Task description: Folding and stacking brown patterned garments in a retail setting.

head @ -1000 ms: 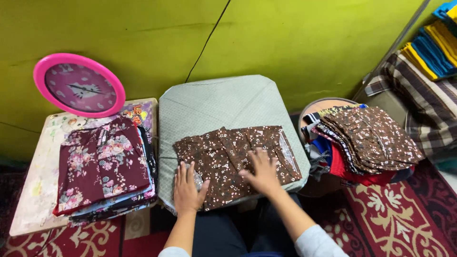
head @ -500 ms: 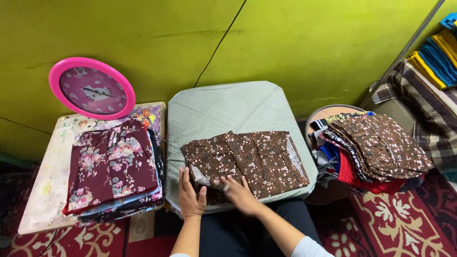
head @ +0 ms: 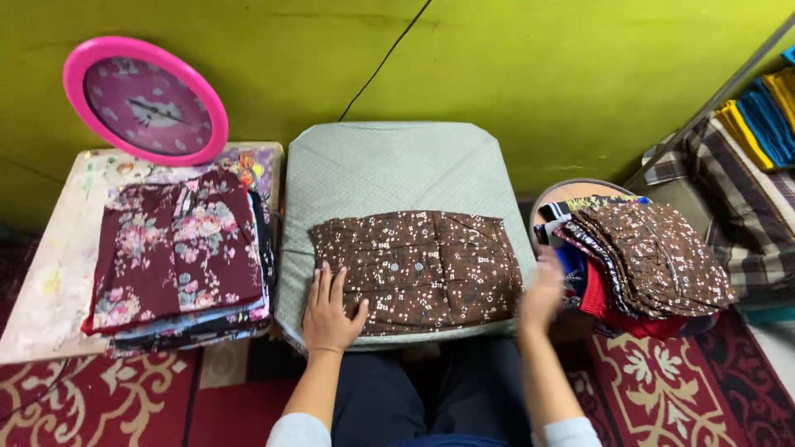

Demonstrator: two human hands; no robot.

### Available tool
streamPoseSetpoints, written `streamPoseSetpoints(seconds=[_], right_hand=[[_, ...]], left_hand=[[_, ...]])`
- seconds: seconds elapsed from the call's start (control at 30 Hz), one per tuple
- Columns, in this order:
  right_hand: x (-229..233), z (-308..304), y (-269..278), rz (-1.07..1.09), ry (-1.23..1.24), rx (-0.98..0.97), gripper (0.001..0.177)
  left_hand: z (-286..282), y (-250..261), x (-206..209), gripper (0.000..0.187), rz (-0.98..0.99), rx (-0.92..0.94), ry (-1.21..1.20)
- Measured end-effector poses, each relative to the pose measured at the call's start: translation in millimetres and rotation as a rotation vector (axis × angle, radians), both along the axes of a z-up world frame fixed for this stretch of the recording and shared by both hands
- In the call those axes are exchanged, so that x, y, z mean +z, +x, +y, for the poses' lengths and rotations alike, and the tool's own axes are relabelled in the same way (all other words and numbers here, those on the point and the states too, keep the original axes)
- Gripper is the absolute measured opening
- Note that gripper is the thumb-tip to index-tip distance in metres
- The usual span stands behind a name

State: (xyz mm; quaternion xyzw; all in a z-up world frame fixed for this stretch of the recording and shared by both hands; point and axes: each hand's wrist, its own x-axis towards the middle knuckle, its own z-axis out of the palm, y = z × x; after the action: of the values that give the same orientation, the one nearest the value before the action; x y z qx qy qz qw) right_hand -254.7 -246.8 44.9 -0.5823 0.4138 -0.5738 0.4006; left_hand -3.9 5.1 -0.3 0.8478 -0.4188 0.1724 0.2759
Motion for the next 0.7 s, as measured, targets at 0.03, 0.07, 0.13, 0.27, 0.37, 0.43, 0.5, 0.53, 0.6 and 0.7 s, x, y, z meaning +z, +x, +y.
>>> streamPoseSetpoints(seconds=[0.03,0.07,0.13,0.27,0.37,0.43,0.5,0.53,0.6,0.7], right_hand=[[-14.8,10.9,29.4,-0.01,-0.002,-0.007,0.026],[-28.6,21.3,59.0,0.1,-0.107,0.209,0.034],[-28.3,54.3,99.3,0.199,-0.211,0.415,0.049],[-13.4,100.0,115.1,1.455,-0.379,0.753,0.091],[-25.6,80.4,99.8,1.434,-0.475,0.731,0.094],[-38.9,61.9,80.2,1.409,-0.564,0.716,0.096],[-54.1,33.9,65.7,1.45,-0.636,0.614,0.101],[-43.3,24.3,60.2,1.451,-0.644,0.611,0.101],[-24.2,10.4,41.9,1.491,-0.417,0.476,0.097],[-44.6,-26.7,13.2,1.437,-0.137,0.292,0.082]], left_hand=[[-1.0,0.5,-1.4,0.079,-0.01,-0.007,-0.002],[-2.1,0.7,-2.3,0.085,0.012,0.012,0.065],[-5.7,2.5,-0.5,0.091,0.019,0.024,0.133],[-5.7,3.3,8.0,0.095,0.167,0.065,0.438],[-9.4,6.4,15.2,0.096,0.221,0.051,0.507],[-7.0,2.7,13.0,0.097,0.224,0.052,0.52],[-7.3,3.6,9.3,0.098,0.164,0.049,0.434],[-9.3,6.4,10.2,0.098,0.163,0.051,0.427],[-7.4,3.6,8.5,0.097,0.2,0.044,0.431],[-6.1,3.6,13.2,0.097,0.238,0.028,0.415]])
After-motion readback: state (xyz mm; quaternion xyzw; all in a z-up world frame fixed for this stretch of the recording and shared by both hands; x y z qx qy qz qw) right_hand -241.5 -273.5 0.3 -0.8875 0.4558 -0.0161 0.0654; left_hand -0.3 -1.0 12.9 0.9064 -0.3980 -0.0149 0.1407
